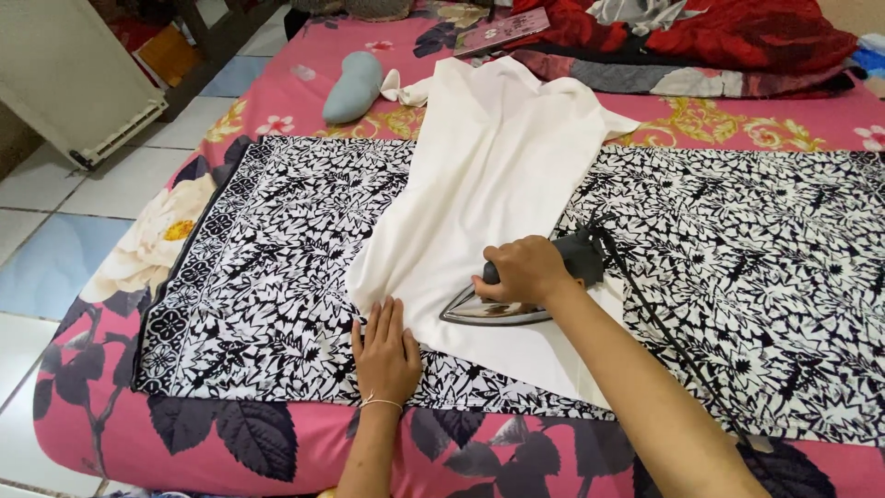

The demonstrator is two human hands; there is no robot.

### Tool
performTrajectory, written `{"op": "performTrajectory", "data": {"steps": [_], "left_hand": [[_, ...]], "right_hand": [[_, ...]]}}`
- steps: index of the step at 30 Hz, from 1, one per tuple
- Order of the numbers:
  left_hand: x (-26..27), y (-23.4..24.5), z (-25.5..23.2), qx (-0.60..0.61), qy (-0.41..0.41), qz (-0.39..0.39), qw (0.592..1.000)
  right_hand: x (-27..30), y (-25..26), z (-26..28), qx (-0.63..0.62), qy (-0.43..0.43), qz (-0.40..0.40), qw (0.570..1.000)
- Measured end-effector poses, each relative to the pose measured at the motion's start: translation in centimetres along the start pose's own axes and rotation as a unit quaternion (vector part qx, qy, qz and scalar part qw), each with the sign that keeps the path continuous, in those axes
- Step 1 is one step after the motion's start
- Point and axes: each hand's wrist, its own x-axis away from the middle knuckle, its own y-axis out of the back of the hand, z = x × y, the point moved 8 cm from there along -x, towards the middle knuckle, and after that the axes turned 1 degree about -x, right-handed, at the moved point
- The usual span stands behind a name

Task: The recorder is ironing and folding a white shirt on a bed.

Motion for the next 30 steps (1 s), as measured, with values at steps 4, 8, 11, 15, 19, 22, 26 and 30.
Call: {"op": "performTrajectory", "data": {"steps": [4,8,11,15,19,22,26,30], "left_hand": [[0.1,0.1,0.0,0.002,-0.002,-0.002,1.0],[0.1,0.1,0.0,0.001,-0.009,-0.007,1.0],[0.1,0.3,-0.1,0.005,-0.007,-0.017,1.0],[0.1,0.0,0.0,-0.003,-0.011,-0.013,1.0],[0.2,-0.1,0.2,-0.004,-0.007,-0.011,1.0],[0.1,-0.4,0.4,-0.007,-0.005,-0.006,1.0],[0.1,-0.2,0.2,-0.005,0.002,-0.004,1.0],[0.1,-0.2,0.2,-0.013,-0.007,-0.01,1.0]], "right_hand": [[-0.1,-0.1,0.0,-0.004,-0.004,0.01,1.0],[-0.5,-0.3,-0.7,0.003,-0.013,0.036,0.999],[-0.2,0.0,-1.6,-0.022,-0.007,0.023,0.999],[0.7,-0.3,-5.1,0.014,-0.052,0.051,0.997],[2.1,0.6,-9.0,0.051,-0.121,0.077,0.988],[3.5,2.0,-11.4,0.056,-0.212,0.124,0.968],[6.3,2.7,-14.7,0.081,-0.274,0.172,0.943],[8.1,3.4,-16.8,0.086,-0.311,0.184,0.929]]}}
